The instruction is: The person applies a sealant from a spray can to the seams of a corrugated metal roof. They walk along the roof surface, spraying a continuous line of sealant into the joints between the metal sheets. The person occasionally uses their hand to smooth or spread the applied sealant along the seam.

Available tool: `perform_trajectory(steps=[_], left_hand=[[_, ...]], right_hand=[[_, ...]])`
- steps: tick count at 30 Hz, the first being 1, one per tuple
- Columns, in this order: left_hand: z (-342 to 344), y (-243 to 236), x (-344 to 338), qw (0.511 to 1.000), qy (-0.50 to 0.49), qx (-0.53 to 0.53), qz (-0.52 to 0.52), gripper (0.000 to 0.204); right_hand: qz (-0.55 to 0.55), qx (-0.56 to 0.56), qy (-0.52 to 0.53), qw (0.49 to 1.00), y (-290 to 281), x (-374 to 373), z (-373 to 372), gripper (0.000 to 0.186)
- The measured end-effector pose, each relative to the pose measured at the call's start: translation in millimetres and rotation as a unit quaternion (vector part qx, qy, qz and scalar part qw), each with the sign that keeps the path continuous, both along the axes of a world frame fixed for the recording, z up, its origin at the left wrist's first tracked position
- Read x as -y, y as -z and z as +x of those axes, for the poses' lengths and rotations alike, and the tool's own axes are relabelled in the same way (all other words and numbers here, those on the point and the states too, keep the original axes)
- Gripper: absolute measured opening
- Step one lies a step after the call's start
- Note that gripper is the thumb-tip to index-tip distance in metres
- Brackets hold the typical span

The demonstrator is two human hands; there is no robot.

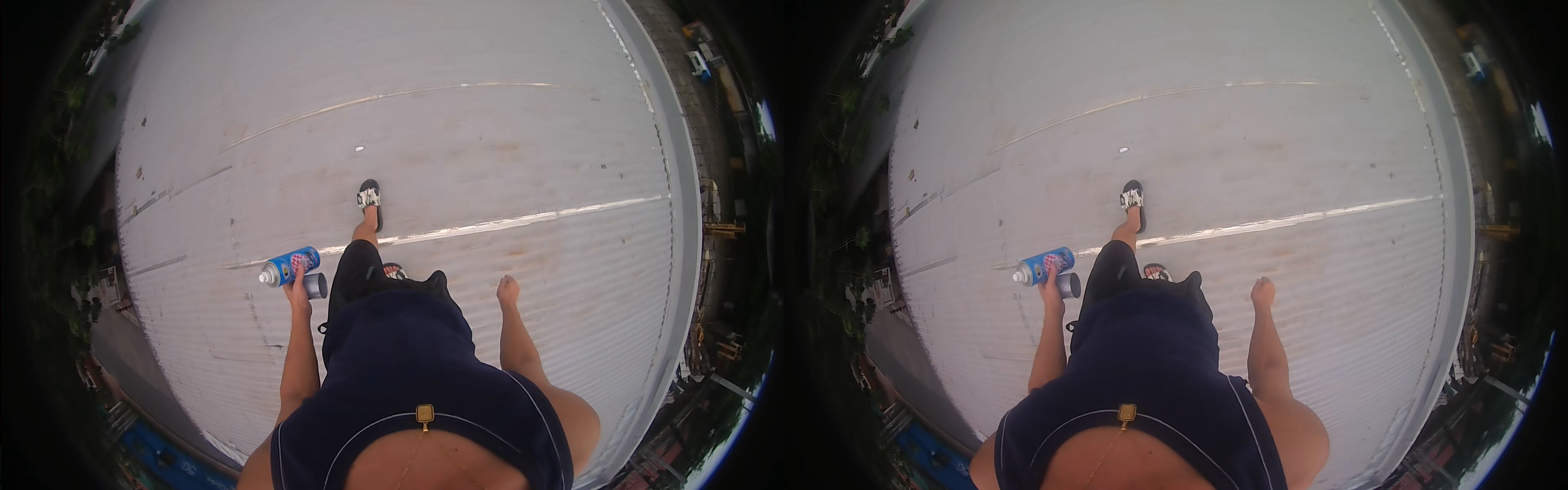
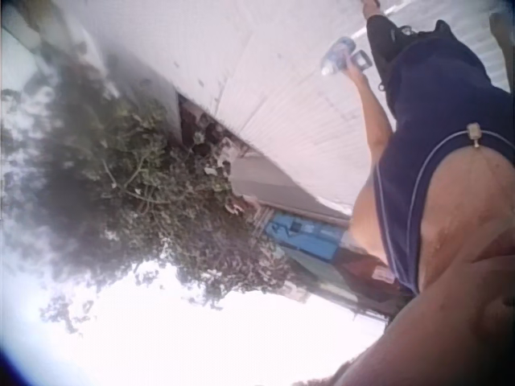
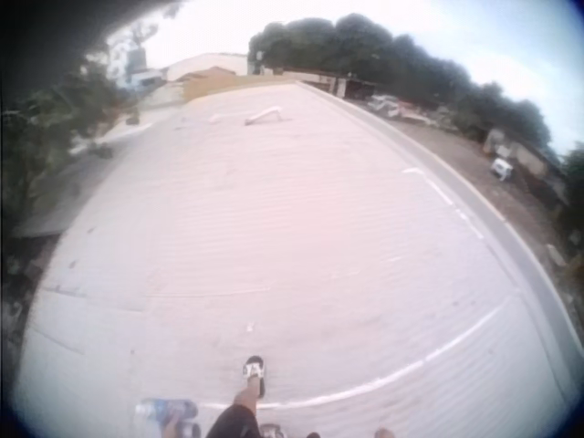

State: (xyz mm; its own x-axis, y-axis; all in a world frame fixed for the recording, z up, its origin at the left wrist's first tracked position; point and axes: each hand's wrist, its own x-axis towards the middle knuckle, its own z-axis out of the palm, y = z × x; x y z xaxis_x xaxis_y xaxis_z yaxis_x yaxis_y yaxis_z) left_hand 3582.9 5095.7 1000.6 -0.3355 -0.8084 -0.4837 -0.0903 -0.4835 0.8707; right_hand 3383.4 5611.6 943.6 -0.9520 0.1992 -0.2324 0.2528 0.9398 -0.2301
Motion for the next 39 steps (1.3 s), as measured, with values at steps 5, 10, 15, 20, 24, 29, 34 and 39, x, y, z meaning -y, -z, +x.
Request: perform_trajectory(steps=[5, 10, 15, 20, 24, 29, 34, 39], left_hand=[[-61, 15, 49, 0.999, 0.043, -0.004, 0.011, 0.052], [-121, 36, 88, 0.999, -0.009, -0.016, 0.046, 0.05], [-192, 22, 146, 0.999, -0.028, -0.019, 0.021, 0.053], [-267, 1, 205, 0.999, 0.029, -0.028, 0.001, 0.054], [-319, -1, 224, 0.998, 0.048, -0.026, -0.01, 0.053], [-388, -17, 243, 0.993, 0.11, -0.04, -0.02, 0.051], [-473, -18, 261, 0.991, 0.132, -0.023, -0.01, 0.051], [-554, -2, 307, 0.989, 0.136, -0.051, -0.027, 0.051]], right_hand=[[0.043, 0.082, 0.018, 0.996, -33, 62, -45, 0.028], [0.079, 0.023, 0.043, 0.996, -70, 126, -130, 0.036], [0.023, 0.012, 0.1, 0.995, -141, 228, -239, 0.044], [-0.014, -0.042, 0.086, 0.995, -99, 255, -279, 0.036], [-0.076, 0.019, 0.111, 0.991, -66, 254, -271, 0.034], [0.043, 0.14, 0.126, 0.981, -56, 280, -257, 0.035], [0.074, 0.171, 0.123, 0.975, -58, 314, -300, 0.04], [-0.027, 0.089, 0.25, 0.964, -40, 363, -427, 0.041]])
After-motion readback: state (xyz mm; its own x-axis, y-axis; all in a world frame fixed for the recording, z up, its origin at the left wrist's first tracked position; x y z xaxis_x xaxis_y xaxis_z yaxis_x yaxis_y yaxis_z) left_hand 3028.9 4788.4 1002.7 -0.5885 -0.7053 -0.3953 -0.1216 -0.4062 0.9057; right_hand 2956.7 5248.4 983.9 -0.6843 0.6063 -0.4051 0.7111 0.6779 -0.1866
